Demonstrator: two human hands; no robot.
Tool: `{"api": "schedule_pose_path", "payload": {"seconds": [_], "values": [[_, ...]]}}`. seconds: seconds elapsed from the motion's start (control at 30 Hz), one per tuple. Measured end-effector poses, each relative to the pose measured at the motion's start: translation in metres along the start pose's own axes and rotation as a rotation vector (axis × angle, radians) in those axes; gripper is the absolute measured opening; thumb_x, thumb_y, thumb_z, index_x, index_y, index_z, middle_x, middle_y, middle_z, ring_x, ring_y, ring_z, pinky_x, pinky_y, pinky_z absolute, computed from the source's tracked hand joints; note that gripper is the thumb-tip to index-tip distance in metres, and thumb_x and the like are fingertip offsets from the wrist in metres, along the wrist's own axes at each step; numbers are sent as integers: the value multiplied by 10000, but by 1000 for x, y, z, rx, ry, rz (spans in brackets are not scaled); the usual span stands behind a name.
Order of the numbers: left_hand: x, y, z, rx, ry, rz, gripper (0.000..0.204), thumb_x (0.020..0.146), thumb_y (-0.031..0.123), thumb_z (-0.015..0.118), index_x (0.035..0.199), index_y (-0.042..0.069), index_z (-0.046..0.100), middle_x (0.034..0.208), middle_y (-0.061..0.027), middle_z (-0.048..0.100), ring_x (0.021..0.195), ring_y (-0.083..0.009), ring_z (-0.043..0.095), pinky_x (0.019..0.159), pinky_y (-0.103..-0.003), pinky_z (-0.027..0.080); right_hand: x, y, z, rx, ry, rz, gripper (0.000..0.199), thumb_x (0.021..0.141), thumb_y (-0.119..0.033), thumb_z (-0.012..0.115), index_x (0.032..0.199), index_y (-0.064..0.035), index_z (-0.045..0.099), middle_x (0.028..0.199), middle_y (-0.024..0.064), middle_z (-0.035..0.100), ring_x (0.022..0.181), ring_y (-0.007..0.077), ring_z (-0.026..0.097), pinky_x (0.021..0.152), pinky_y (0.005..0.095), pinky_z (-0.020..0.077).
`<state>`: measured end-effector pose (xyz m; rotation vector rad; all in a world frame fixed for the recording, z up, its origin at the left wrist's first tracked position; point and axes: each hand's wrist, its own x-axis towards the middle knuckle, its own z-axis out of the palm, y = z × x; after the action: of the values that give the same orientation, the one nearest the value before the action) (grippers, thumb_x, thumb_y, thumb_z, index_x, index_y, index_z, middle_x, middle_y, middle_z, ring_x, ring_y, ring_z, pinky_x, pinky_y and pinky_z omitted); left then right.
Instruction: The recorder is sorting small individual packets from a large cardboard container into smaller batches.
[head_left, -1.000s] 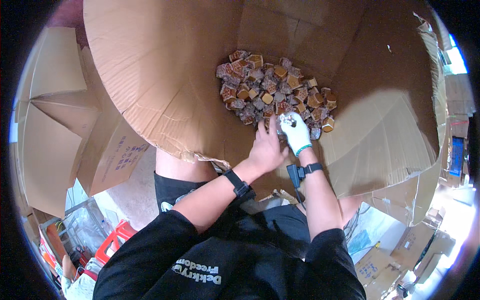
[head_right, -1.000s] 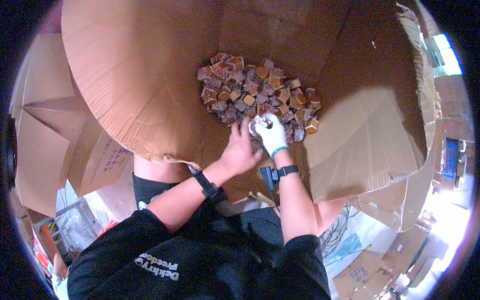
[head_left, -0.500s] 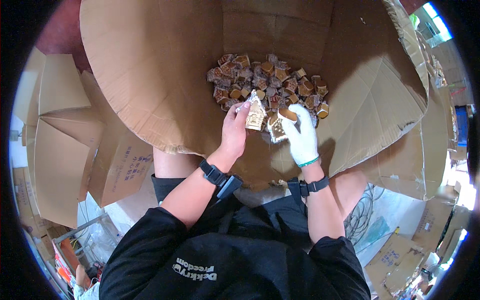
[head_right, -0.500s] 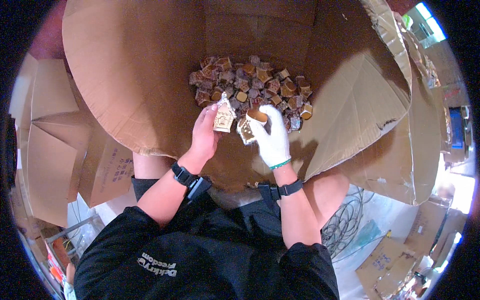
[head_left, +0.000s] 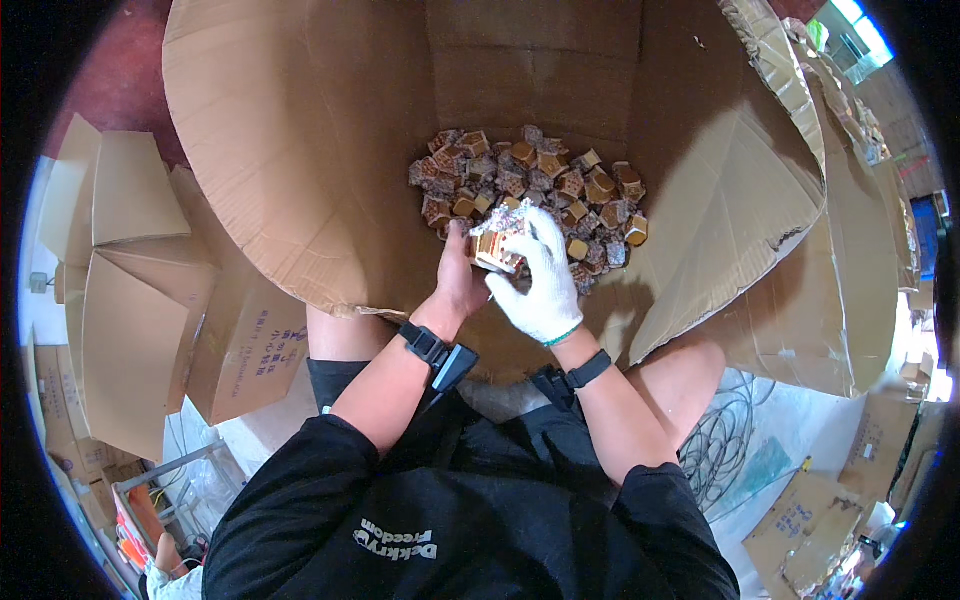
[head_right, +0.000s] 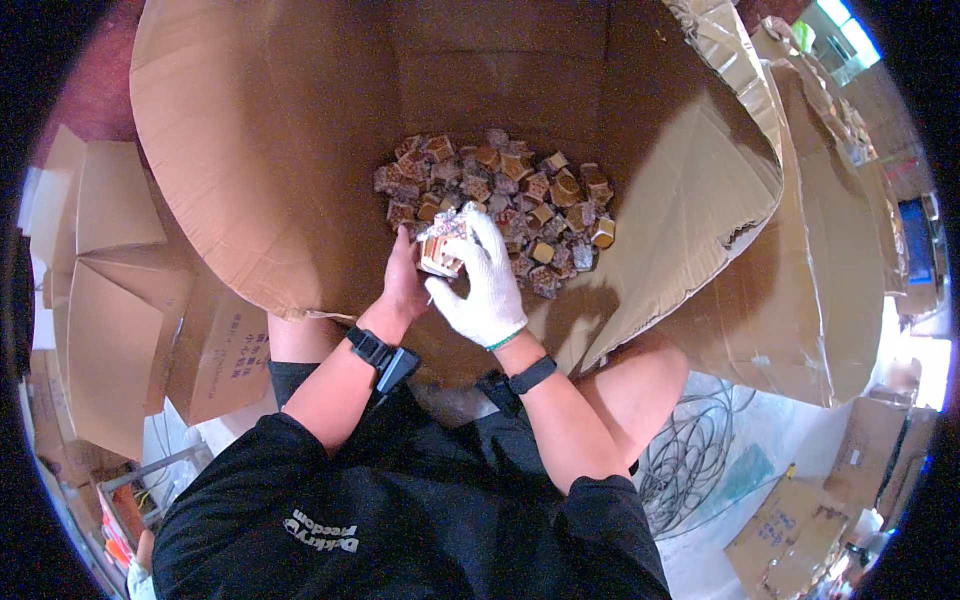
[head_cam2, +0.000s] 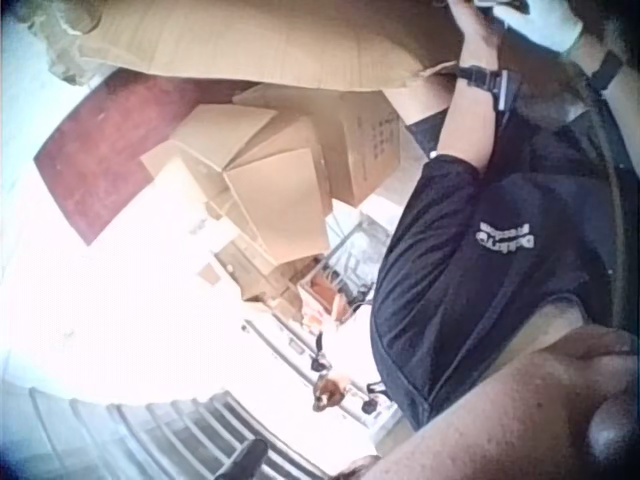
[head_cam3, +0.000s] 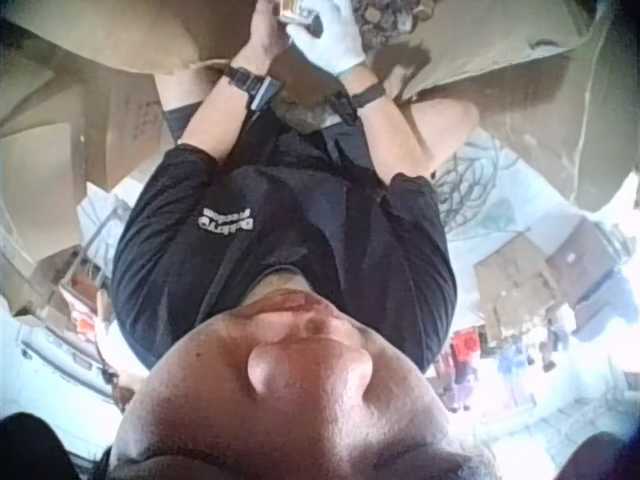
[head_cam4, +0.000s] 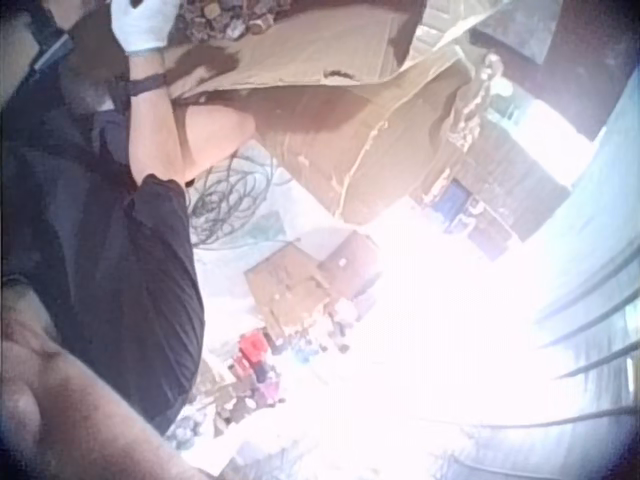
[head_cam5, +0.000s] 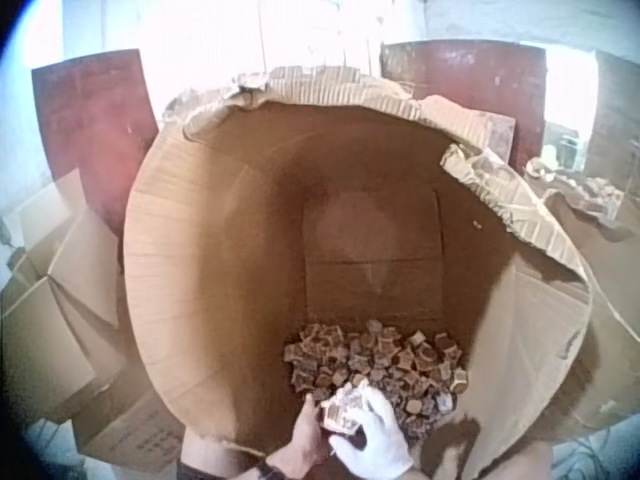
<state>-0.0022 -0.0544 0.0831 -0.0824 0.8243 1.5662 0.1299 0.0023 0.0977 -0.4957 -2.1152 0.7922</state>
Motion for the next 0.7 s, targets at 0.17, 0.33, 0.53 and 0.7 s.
{"api": "schedule_pose_path", "payload": {"seconds": [0.17, 0.33, 0.53, 0.7], "values": [[21, -4, -24, -87, -30, 89, 577, 1050, 468, 259, 1301, 13, 510, 1290, -144, 598, 1190, -287, 572, 1061, -475, 409, 1, 5, -6, -29, -71, -5, 401, 739, -130, 766, 1073, -91, 548, 1324, 245, 475, 1244, 449, 461, 1045, 487, 397], [18, -1, -21, 12, -195, 117, 613, 1034, 531, 265, 1302, 49, 535, 1301, -112, 602, 1187, -264, 574, 1062, -463, 403, -6, 1, -4, -148, -85, -25, 214, 776, -155, 727, 945, -96, 611, 1224, 192, 540, 1097, 381, 568, 908, 443, 495], [13, -2, -13, -125, -9, -38, 606, 1039, 521, 212, 1308, 85, 535, 1269, -72, 627, 1197, -256, 570, 1082, -440, 385, -5, 6, -1, -254, -96, -52, 194, 775, -127, 707, 949, -91, 629, 1234, 173, 539, 1081, 365, 572, 907, 438, 494], [23, -11, -27, 217, 430, 68, 493, 1053, 436, 304, 1194, 57, 587, 1071, -78, 671, 951, -233, 659, 823, -395, 528, -12, 9, 7, -129, -137, 112, 224, 785, -123, 712, 978, -69, 613, 1181, 161, 556, 1004, 322, 594, 858, 424, 504]]}}
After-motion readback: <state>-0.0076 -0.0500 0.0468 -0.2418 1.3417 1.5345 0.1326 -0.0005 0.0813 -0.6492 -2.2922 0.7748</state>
